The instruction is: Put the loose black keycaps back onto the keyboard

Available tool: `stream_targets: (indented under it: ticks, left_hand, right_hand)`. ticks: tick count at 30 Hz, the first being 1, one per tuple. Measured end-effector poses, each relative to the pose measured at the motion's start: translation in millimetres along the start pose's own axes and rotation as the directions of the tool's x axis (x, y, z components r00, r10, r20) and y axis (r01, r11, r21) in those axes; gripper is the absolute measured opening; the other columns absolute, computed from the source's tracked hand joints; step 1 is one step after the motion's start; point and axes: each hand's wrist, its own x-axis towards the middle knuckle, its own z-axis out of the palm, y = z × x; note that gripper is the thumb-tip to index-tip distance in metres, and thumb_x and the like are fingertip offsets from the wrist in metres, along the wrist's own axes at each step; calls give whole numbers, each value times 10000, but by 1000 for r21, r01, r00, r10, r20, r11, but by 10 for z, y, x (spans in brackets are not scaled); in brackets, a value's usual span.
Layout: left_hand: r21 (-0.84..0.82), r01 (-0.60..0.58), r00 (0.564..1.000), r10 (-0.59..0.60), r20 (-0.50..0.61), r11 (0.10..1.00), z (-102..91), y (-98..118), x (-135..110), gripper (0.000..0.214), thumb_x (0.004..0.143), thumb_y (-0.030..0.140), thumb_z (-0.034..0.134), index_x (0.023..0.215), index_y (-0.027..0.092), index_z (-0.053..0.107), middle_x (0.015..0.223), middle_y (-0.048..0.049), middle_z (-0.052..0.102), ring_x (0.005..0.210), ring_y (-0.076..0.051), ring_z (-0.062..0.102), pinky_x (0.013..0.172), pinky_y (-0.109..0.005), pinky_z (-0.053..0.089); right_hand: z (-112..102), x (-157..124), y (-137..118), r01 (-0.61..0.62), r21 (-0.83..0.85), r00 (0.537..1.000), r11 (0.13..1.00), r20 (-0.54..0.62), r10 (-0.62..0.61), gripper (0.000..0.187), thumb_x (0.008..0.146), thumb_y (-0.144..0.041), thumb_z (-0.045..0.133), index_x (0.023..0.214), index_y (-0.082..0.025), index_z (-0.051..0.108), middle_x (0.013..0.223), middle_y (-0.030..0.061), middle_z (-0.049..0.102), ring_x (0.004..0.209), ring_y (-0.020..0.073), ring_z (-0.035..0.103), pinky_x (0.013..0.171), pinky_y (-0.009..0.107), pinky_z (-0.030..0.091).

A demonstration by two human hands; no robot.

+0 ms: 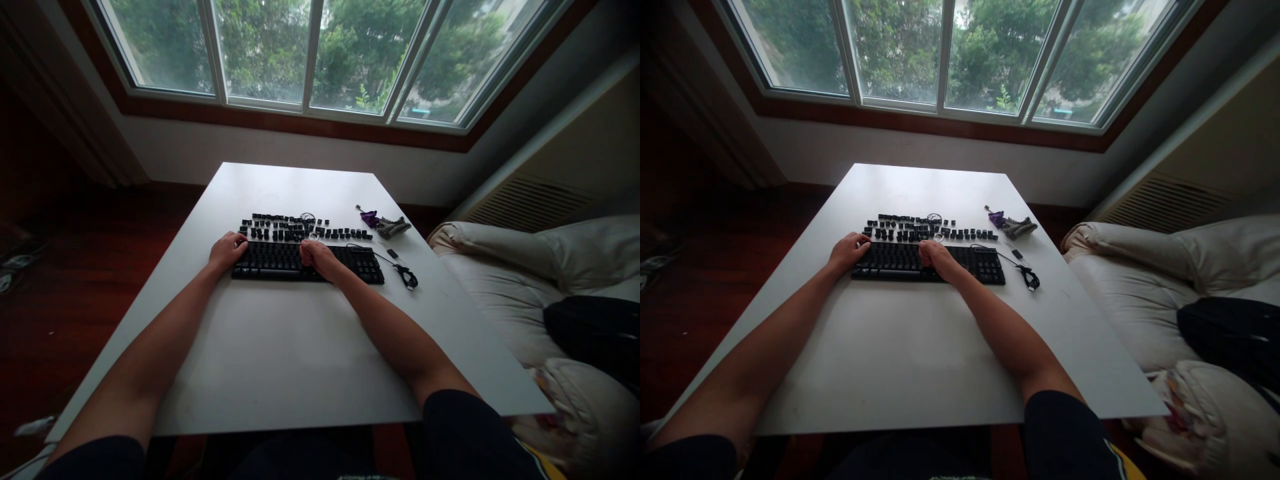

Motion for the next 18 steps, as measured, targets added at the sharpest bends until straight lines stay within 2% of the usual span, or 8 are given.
stream_targets:
  ticks: [3,5,7,9,12,15,18]
  left_hand:
    - [-1,7,1000,-7,0,1000,2,-9,-1,268,909,394,525,1039,251,712,1043,-42,643,900,-203,630,799,-321,474]
    - [-5,6,1000,-6,-2,1000,7,-18,-1,267,909,393,526,1038,253,714,1047,-42,643,899,-205,630,802,-325,475]
    - [-9,4,1000,-4,-5,1000,17,-30,-1,268,908,397,528,1035,254,715,1048,-42,643,894,-206,629,801,-327,474]
    - [-13,4,1000,-4,-6,1000,29,-39,1,269,905,404,530,1031,254,715,1048,-42,644,888,-206,628,801,-327,473]
    - [-14,4,1000,-4,-4,1000,39,-38,5,275,904,410,532,1033,252,715,1052,-43,646,886,-204,626,803,-325,472]
    - [-7,1,1000,-1,-3,1000,34,-22,4,278,907,410,527,1039,250,712,1051,-44,647,890,-205,627,799,-327,471]
    - [-2,0,1000,0,-1,1000,24,-9,2,278,908,410,525,1042,252,710,1055,-43,647,897,-206,628,799,-327,471]
  right_hand:
    - [-150,-24,-142,93,-291,993,952,-43,-111,370,908,-456,512,640,-204,476,588,-33,442,561,111,377,572,258,307]
    - [-281,-64,-277,94,-550,994,830,13,-104,322,900,-434,532,714,-185,618,612,-23,496,600,118,418,604,261,310]
    - [-403,-116,-399,48,-731,998,680,58,-8,292,877,-398,566,752,-174,705,595,-18,521,601,119,428,609,266,294]
    - [-486,-164,-479,3,-806,995,592,59,75,291,877,-379,568,815,-171,763,590,-12,549,593,116,437,609,270,288]
    - [-525,-208,-514,-32,-845,986,534,61,155,303,880,-373,577,909,-175,804,596,-2,590,586,116,451,608,274,285]
    - [-507,-219,-505,-34,-855,975,517,84,204,312,876,-379,596,951,-170,816,603,8,620,579,116,457,602,275,284]
    - [-493,-223,-505,-15,-846,975,533,105,194,338,884,-394,583,986,-171,815,617,11,634,575,116,458,593,274,283]
